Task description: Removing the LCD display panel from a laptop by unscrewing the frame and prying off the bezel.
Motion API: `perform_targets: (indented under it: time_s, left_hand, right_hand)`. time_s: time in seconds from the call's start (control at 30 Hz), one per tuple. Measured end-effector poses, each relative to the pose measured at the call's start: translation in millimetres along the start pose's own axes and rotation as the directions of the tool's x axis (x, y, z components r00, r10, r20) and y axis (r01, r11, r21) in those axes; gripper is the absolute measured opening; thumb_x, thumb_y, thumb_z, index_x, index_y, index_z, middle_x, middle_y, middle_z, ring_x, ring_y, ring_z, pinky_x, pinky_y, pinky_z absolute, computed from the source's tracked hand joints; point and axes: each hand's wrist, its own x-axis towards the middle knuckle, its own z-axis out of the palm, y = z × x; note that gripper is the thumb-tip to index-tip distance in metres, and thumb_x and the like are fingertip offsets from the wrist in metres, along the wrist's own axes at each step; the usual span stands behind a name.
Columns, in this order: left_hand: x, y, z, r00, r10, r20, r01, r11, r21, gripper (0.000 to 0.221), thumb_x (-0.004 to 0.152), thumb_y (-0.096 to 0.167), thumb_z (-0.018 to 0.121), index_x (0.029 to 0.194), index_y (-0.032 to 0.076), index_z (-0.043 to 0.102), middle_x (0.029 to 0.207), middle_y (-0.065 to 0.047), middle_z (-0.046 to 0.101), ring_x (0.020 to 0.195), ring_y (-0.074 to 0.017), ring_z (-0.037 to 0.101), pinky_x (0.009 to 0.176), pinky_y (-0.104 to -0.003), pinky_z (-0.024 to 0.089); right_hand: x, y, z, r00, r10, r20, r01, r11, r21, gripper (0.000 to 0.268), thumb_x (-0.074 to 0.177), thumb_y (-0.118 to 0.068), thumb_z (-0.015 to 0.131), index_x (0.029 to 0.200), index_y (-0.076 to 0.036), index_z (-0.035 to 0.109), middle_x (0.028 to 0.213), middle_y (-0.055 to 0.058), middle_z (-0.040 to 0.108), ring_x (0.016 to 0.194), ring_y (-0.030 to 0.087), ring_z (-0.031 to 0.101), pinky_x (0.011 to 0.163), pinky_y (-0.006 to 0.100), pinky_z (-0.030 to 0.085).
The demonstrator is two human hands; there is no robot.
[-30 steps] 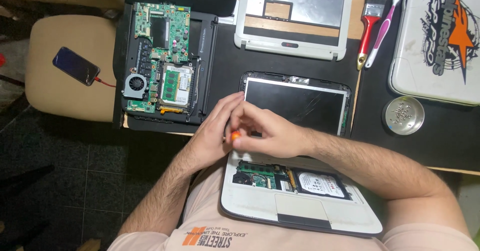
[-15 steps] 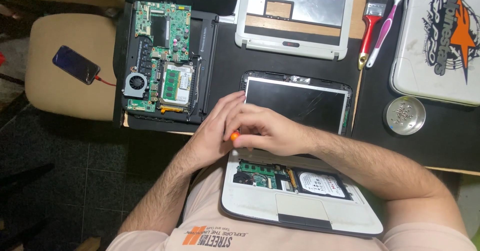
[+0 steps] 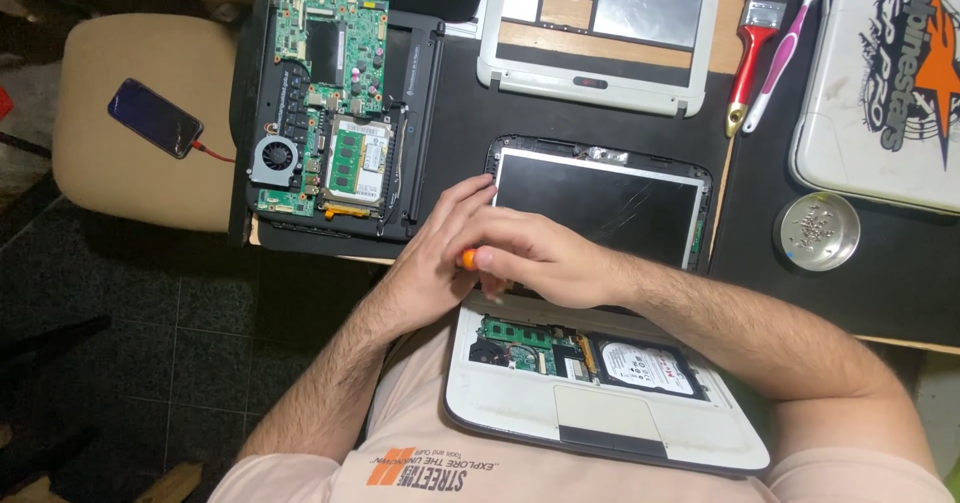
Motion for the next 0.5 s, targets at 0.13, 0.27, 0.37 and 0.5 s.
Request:
perform_targets:
  time_s: [0.13, 0.27, 0.37, 0.5]
  left_hand:
    - [0.3, 7.9, -4.6, 1.0, -0.026, -0.005, 0.026, 0.999, -0.048, 0.105, 0.092, -0.007, 0.083, 0.187, 0.003, 0.039, 0.191, -0.024, 0.035, 0.174, -0.0523, 0.047, 0.143, -0.064, 0.042]
    - [-1.7, 4.4, -1.4, 0.999, -0.032, -0.016, 0.031, 0.996, -0.081, 0.103, 0.091, -0.012, 0.077, 0.187, 0.004, 0.041, 0.191, -0.021, 0.034, 0.172, -0.0516, 0.051, 0.143, -0.065, 0.045]
    - [0.2, -2.2, 2.0, 0.999, -0.036, -0.017, 0.035, 0.997, -0.07, 0.106, 0.09, -0.013, 0.076, 0.188, 0.007, 0.039, 0.192, -0.019, 0.034, 0.174, -0.0513, 0.05, 0.143, -0.065, 0.045]
    - [0.2, -4.3, 1.6, 1.0, -0.008, -0.008, 0.007, 0.999, -0.05, 0.112, 0.087, -0.017, 0.078, 0.188, 0.01, 0.039, 0.192, -0.02, 0.034, 0.175, -0.0532, 0.047, 0.144, -0.067, 0.044]
  right_hand:
    - [-3.6, 22.1, 2.3, 0.997, 0.06, -0.056, -0.055, 0.994, 0.091, 0.047, 0.11, -0.021, 0.094, 0.144, -0.003, 0.067, 0.118, 0.006, 0.076, 0.089, 0.012, 0.079, 0.084, 0.034, 0.071]
    - [1.8, -0.7, 0.9, 0.997, 0.036, -0.072, -0.036, 0.999, -0.007, 0.034, 0.124, -0.027, 0.065, 0.143, -0.003, 0.079, 0.123, 0.013, 0.074, 0.087, 0.016, 0.083, 0.08, 0.038, 0.074]
    - [2.0, 13.0, 0.3, 0.995, 0.047, -0.084, -0.045, 0.999, 0.029, 0.041, 0.123, -0.03, 0.065, 0.15, -0.002, 0.074, 0.127, 0.013, 0.071, 0.091, 0.017, 0.081, 0.085, 0.041, 0.074]
    - [1.6, 12.7, -0.4, 0.993, 0.022, -0.116, -0.03, 0.998, -0.061, 0.032, 0.119, -0.027, 0.078, 0.142, -0.005, 0.074, 0.116, 0.011, 0.083, 0.092, 0.018, 0.082, 0.087, 0.039, 0.073]
